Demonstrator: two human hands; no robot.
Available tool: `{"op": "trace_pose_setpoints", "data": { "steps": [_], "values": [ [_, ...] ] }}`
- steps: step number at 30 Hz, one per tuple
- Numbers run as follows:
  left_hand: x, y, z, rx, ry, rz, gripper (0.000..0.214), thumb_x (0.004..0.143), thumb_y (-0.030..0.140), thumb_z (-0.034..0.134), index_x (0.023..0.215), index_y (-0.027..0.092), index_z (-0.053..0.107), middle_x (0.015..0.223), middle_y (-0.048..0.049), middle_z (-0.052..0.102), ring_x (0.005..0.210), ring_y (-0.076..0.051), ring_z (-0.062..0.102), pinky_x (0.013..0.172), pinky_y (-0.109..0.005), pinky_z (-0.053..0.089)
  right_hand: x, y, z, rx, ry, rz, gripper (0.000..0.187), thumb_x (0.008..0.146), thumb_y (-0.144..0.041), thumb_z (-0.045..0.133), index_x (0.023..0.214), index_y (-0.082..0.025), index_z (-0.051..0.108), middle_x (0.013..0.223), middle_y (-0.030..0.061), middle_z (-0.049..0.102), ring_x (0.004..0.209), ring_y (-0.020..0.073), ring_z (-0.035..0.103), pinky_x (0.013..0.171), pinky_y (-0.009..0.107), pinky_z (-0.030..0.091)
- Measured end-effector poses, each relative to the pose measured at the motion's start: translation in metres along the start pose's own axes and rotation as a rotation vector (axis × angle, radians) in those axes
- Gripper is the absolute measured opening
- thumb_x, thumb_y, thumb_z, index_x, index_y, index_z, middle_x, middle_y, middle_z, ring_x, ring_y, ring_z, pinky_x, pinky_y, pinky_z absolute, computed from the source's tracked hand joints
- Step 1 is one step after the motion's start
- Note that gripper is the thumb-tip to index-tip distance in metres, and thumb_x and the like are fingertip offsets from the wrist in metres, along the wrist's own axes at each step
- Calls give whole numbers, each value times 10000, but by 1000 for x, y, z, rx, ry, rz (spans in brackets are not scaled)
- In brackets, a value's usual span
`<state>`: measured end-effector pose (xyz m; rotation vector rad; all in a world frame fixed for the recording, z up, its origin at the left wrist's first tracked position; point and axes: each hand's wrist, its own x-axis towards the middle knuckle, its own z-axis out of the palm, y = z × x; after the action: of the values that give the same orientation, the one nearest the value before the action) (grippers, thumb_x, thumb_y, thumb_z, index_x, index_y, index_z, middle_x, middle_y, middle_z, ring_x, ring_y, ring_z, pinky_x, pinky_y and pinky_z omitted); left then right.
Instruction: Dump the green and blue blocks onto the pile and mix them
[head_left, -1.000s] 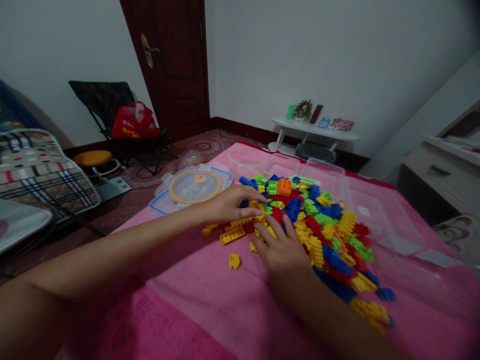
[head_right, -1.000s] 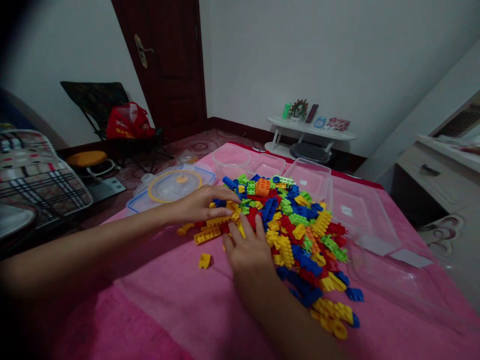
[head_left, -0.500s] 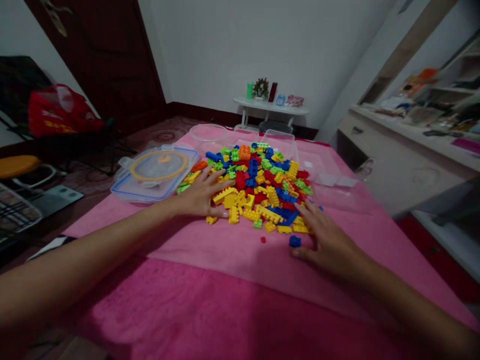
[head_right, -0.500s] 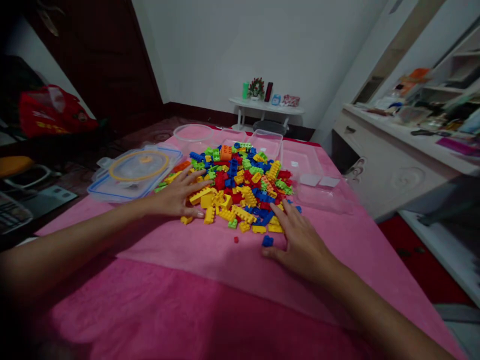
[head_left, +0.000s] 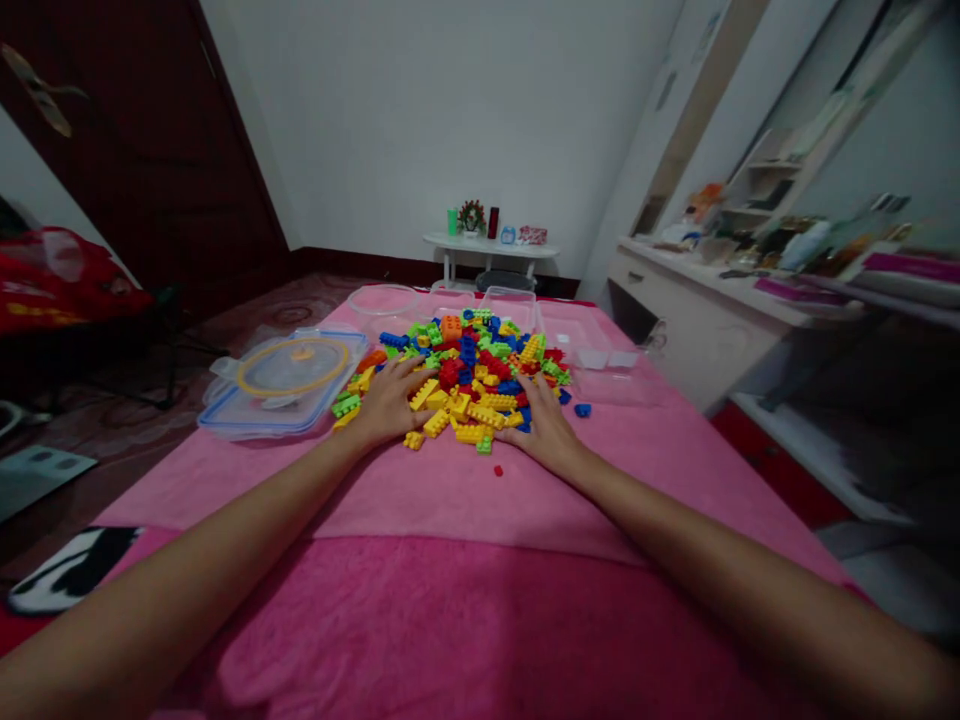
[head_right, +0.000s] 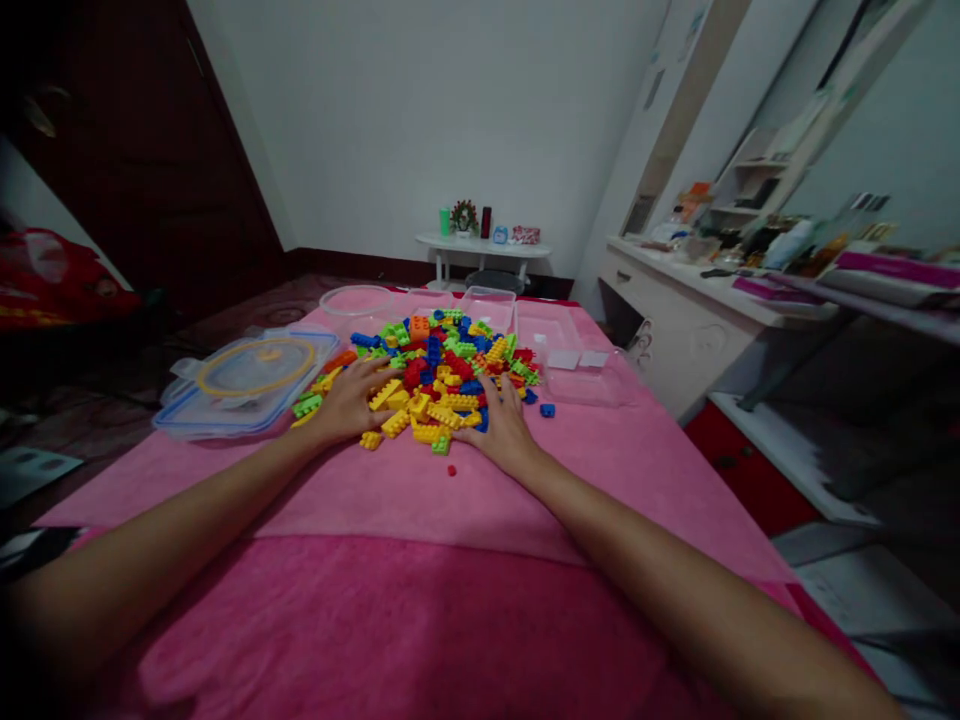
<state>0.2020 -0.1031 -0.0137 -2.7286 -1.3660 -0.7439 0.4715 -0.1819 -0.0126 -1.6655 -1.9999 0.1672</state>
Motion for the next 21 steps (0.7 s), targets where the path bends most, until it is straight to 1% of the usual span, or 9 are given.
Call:
{"op": "trace_pose_setpoints", "data": {
  "steps": [3,5,8,11,14,15,17,19,21],
  "values": [
    [0,0,2,-161,168,-8,474,785,335,532,1233,181,538,1320,-91,488,1236,-245,412,1066,-433,303,20,-10,8,118,83,12,822,711,-448,670,1393,-151,319,1462,189,246,1384,287,180,1085,458,242],
    [2,4,1,-256,264,-26,431,770,250,511,1192,182,564,1290,-84,512,1205,-230,453,1048,-420,342,36,-17,10,193,145,29,755,697,-431,675,1348,-170,395,1450,169,280,1367,291,232,1080,462,255],
    [11,11,-5,-388,340,-39,442,737,155,470,1162,193,586,1286,-69,519,1196,-215,473,1049,-406,356,56,-24,5,289,166,-8,711,659,-398,698,1300,-200,461,1398,133,382,1309,287,339,1068,458,279],
    [27,16,-17,-490,387,-48,399,771,155,432,1127,201,607,1270,-51,538,1200,-198,475,1054,-386,355,67,-22,-9,391,141,-121,745,670,-408,689,1340,-233,413,1373,89,439,1259,249,412,1053,416,309],
    [51,15,-24,-419,465,-164,341,824,241,435,1106,189,621,1241,-68,559,1185,-199,481,1046,-358,352,77,-10,-22,410,207,-129,679,744,-482,605,1345,-241,398,1357,74,469,1233,225,441,1029,387,339],
    [60,14,-25,-356,469,-240,348,834,288,446,1117,181,617,1231,-82,563,1179,-208,483,1042,-355,348,81,-5,-25,364,246,-95,648,767,-504,567,1329,-219,417,1342,88,483,1230,227,443,1028,383,337],
    [76,12,-24,-230,417,-427,422,841,405,451,1159,168,596,1205,-116,574,1163,-236,492,1020,-363,352,90,6,-29,224,291,22,617,808,-530,485,1299,-158,448,1312,128,502,1226,235,444,1035,379,321],
    [89,11,-20,-140,315,-614,543,833,541,409,1190,168,576,1181,-151,581,1137,-278,509,974,-400,374,99,14,-31,79,258,188,628,841,-557,393,1285,-118,458,1290,169,509,1216,259,454,1027,398,320],
    [97,12,-14,-88,210,-752,669,802,654,348,1180,152,577,1154,-194,587,1106,-327,526,917,-445,396,107,19,-30,-42,179,351,663,852,-606,305,1274,-122,472,1253,195,523,1169,295,495,977,439,358]
  ]
}}
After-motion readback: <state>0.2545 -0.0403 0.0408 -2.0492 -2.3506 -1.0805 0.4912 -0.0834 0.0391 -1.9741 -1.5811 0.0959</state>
